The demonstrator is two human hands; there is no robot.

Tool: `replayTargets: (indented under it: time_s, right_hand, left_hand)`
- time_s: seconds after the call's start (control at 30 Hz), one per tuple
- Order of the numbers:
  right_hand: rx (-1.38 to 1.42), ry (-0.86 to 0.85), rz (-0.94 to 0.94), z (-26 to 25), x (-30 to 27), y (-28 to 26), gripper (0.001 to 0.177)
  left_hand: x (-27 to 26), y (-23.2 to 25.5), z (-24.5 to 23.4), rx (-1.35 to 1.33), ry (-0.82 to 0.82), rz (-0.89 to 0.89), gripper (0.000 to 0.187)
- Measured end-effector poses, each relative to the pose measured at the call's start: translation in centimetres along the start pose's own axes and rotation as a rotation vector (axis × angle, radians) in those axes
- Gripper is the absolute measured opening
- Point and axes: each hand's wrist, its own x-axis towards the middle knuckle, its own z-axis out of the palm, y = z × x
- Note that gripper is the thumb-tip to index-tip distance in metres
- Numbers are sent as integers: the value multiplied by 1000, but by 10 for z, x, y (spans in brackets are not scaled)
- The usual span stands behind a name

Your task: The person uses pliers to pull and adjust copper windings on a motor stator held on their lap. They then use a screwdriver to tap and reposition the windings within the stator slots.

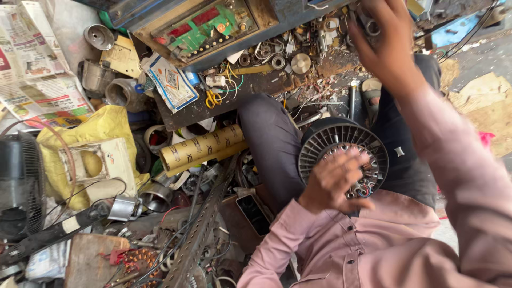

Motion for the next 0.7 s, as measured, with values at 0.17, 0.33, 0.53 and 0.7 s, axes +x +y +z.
replayTargets:
  time_s: [0.17,0.33,0.53,0.7]
  right_hand:
    - [468,-49,602,-87,-122,-38,15]
    - [656,37,853,-141,-209,-85,22]
    - [1036,-100,873,-128,-216,-122,79]
    - [1672,-132,905,-87,-204,-151,118]
  left_hand:
    - [-11,23,15,-708,2,-210,84]
    - [-17,30,45,-824,163,-427,82]
    - [5,36,18,-1383,670,-400,65]
    - [19,38,12,-1682,824,-292,60]
